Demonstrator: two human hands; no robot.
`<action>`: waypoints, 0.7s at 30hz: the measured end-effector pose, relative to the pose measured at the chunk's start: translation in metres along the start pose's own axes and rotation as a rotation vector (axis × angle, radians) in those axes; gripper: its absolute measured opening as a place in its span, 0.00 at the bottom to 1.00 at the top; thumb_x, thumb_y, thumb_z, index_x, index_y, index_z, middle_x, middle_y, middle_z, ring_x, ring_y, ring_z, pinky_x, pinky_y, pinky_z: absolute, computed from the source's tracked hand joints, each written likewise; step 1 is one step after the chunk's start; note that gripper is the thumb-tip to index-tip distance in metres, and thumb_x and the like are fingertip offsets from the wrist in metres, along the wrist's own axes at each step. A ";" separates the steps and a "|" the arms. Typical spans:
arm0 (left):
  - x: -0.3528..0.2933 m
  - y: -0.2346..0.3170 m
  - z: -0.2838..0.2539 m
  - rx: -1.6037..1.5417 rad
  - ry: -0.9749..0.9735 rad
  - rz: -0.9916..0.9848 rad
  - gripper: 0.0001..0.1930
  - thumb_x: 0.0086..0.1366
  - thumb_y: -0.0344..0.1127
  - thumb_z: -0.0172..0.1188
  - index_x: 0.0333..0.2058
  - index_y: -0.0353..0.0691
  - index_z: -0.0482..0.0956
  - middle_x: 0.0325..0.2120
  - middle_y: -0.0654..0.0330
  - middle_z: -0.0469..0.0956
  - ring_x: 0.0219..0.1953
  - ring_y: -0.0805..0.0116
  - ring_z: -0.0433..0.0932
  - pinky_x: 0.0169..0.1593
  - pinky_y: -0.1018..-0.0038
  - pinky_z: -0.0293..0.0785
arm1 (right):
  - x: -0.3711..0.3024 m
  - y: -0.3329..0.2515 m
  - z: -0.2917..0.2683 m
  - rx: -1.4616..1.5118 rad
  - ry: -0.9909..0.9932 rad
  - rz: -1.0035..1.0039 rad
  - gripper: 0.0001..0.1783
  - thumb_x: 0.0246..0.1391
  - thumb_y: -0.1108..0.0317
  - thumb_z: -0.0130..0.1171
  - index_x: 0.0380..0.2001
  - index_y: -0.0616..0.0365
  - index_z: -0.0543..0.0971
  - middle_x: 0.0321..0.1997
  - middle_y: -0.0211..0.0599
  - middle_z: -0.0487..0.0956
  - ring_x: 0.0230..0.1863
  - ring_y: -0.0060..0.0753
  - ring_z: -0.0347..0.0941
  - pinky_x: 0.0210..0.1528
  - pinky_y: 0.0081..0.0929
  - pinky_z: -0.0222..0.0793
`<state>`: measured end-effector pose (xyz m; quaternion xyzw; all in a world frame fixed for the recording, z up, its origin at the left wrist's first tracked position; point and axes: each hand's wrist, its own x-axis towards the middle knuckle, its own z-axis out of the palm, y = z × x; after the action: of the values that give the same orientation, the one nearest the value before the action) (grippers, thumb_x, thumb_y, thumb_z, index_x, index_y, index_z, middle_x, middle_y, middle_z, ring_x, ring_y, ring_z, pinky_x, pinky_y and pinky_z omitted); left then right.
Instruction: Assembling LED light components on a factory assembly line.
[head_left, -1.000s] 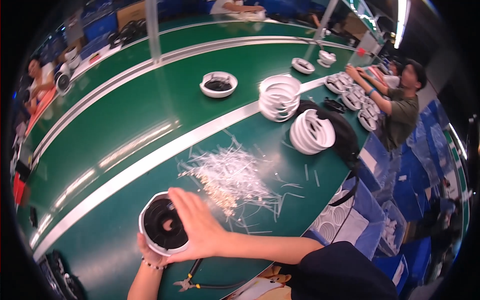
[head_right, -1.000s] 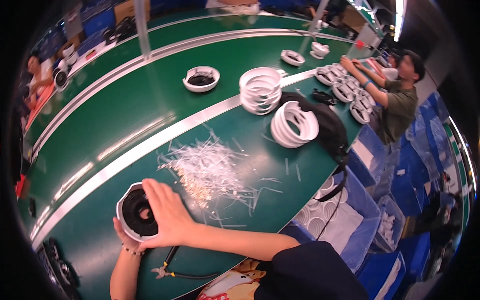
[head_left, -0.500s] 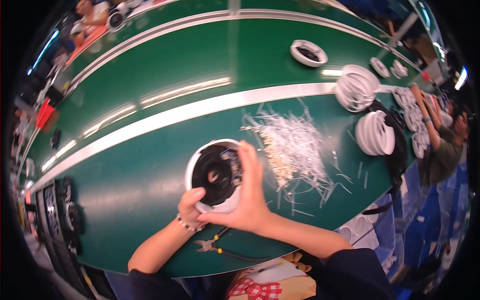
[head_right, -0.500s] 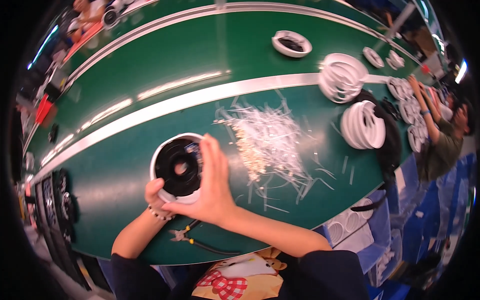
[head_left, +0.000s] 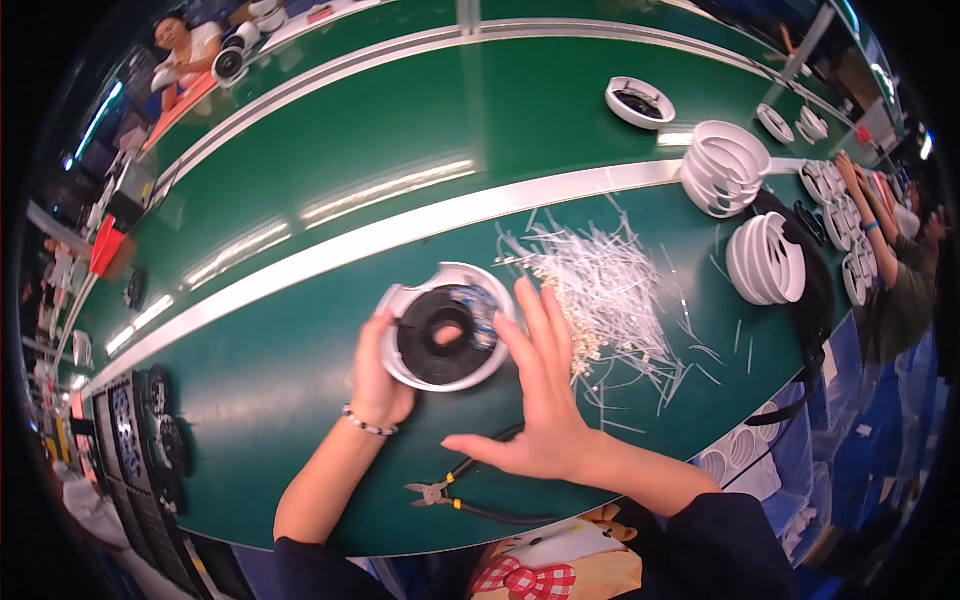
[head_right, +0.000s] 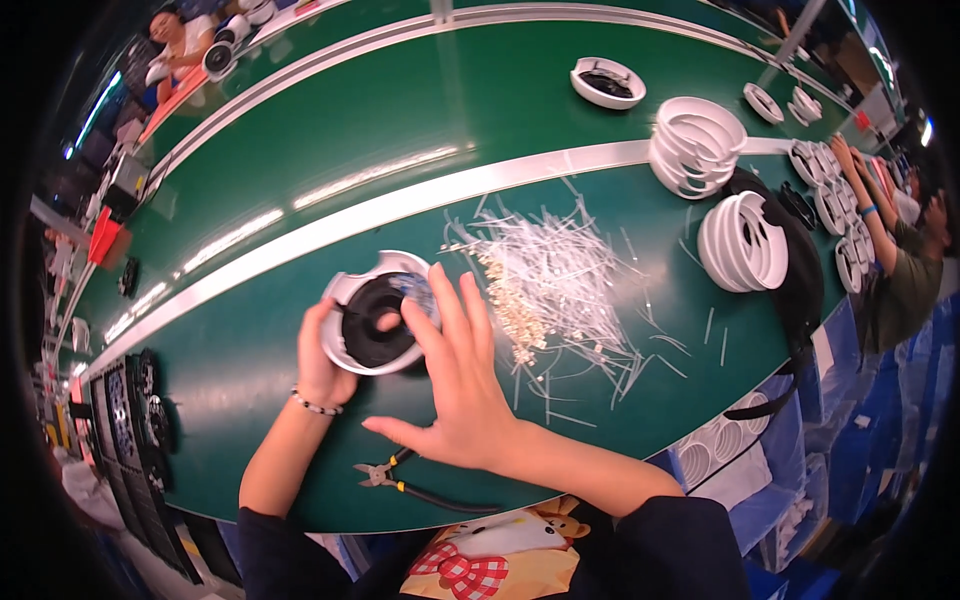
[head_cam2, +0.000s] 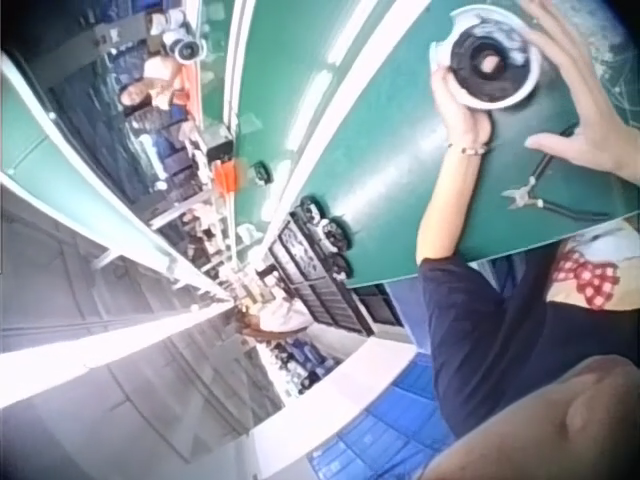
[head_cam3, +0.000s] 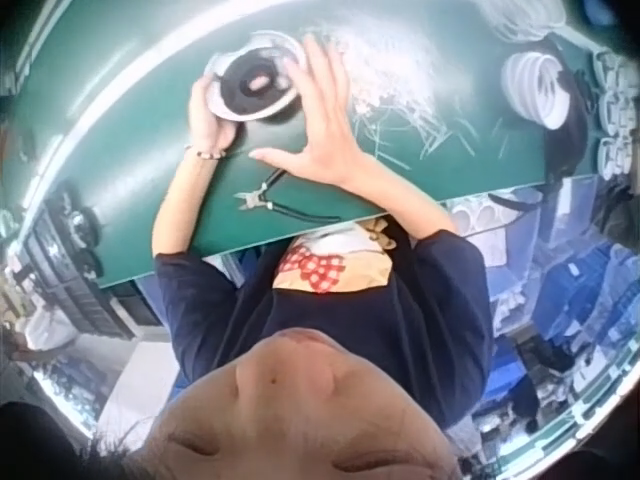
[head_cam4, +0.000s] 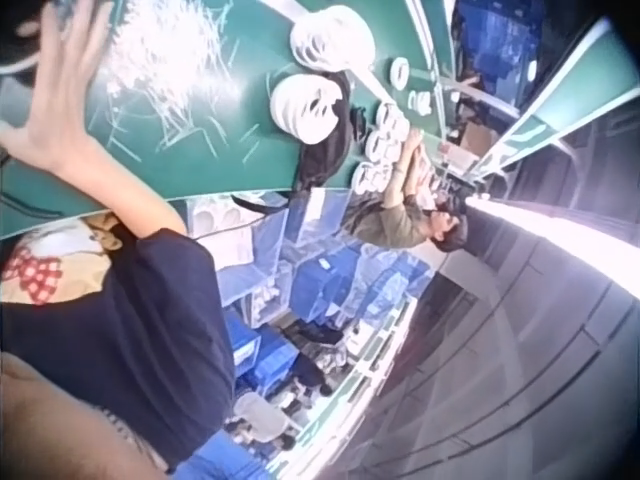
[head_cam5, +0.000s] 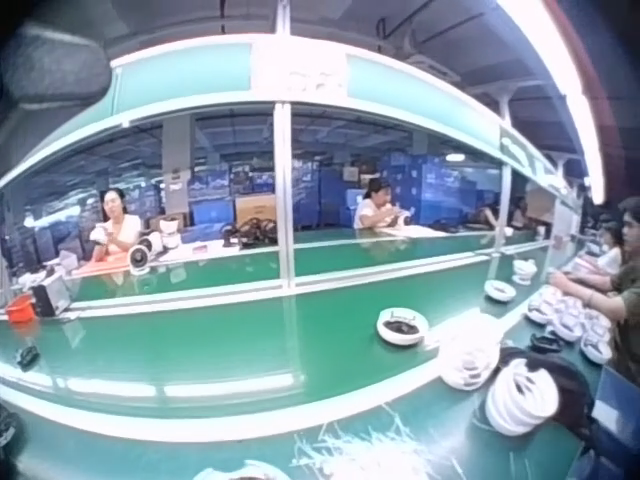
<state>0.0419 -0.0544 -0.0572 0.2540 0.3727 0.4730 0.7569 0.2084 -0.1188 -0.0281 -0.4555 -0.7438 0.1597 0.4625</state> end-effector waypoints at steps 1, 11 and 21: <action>0.010 0.005 -0.003 -0.037 -0.001 0.033 0.26 0.61 0.48 0.39 0.51 0.35 0.64 0.47 0.51 0.70 0.49 0.60 0.71 0.55 0.66 0.64 | -0.001 -0.001 -0.012 -0.029 0.035 -0.005 0.49 0.32 0.54 0.69 0.56 0.59 0.57 0.63 0.62 0.46 0.64 0.68 0.38 0.61 0.55 0.37; 0.178 0.085 -0.006 -0.020 0.093 0.282 0.23 0.67 0.42 0.34 0.51 0.28 0.60 0.51 0.46 0.65 0.52 0.56 0.67 0.57 0.59 0.62 | -0.046 0.069 -0.173 -0.923 0.309 0.190 0.34 0.37 0.71 0.62 0.52 0.61 0.64 0.62 0.49 0.57 0.63 0.52 0.48 0.63 0.43 0.41; 0.162 0.077 -0.059 0.615 0.508 0.641 0.28 0.55 0.40 0.56 0.52 0.33 0.60 0.46 0.46 0.70 0.51 0.55 0.68 0.54 0.67 0.62 | -0.055 0.138 -0.221 -0.940 0.210 0.302 0.25 0.50 0.61 0.55 0.49 0.64 0.68 0.52 0.55 0.67 0.51 0.54 0.65 0.51 0.39 0.61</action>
<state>-0.0017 0.1262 -0.0879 0.4434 0.5702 0.5968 0.3495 0.4741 -0.1308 -0.0334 -0.7305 -0.6107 -0.1739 0.2515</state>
